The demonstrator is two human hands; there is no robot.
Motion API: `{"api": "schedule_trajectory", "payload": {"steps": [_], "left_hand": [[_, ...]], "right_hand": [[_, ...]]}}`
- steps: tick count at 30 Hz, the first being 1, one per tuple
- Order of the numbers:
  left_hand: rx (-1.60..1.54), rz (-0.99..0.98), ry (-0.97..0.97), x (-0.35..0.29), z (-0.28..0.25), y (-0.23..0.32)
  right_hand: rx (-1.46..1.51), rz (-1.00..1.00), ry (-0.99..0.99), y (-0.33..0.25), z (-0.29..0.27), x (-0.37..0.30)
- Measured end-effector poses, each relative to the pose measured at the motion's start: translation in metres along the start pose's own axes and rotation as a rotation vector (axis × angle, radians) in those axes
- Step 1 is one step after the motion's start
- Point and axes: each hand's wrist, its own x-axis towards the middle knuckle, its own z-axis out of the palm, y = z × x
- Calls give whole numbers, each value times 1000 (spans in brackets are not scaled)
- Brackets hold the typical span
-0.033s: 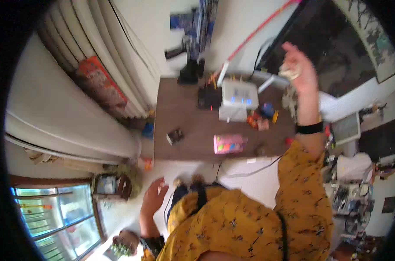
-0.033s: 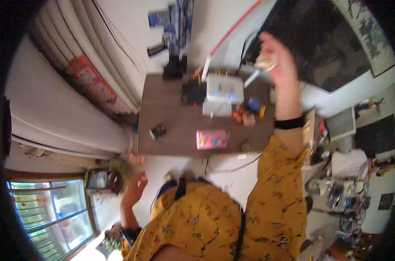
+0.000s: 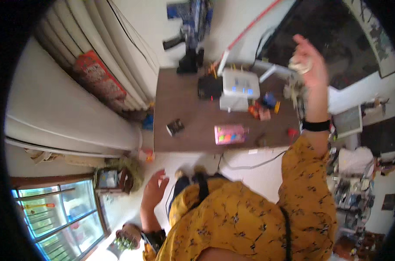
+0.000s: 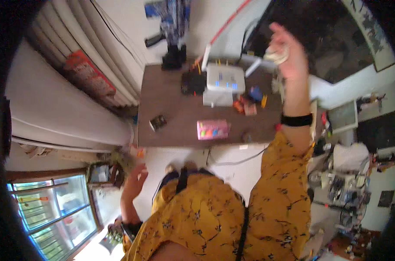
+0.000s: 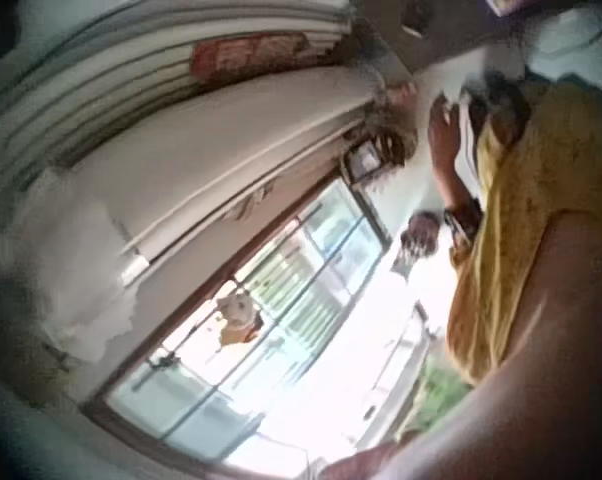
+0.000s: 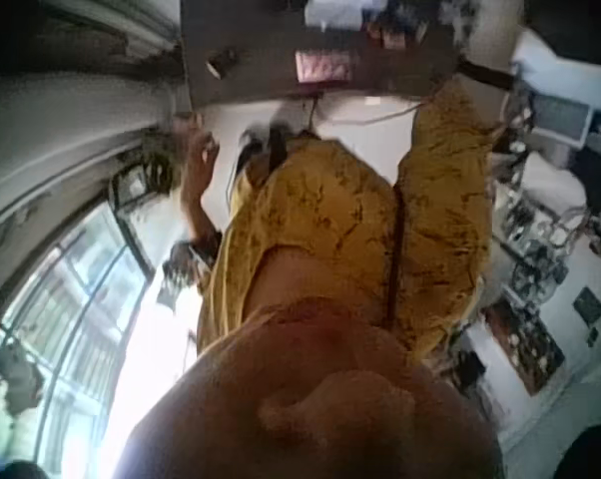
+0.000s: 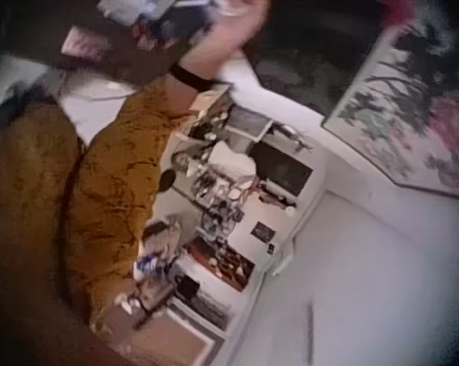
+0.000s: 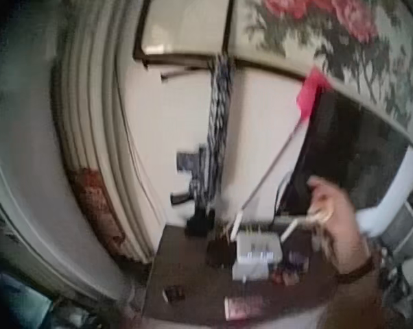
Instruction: Picking up items and organizing them in a room.
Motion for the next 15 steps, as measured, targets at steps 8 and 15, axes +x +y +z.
{"api": "schedule_trajectory", "payload": {"steps": [8, 15], "left_hand": [[2, -106, -169, 7, 12, 18], [-16, 65, -284, 10, 30, 20]], "right_hand": [[-21, -98, 273, -41, -108, -119], [67, 2, 472, -15, -138, -232]]}}
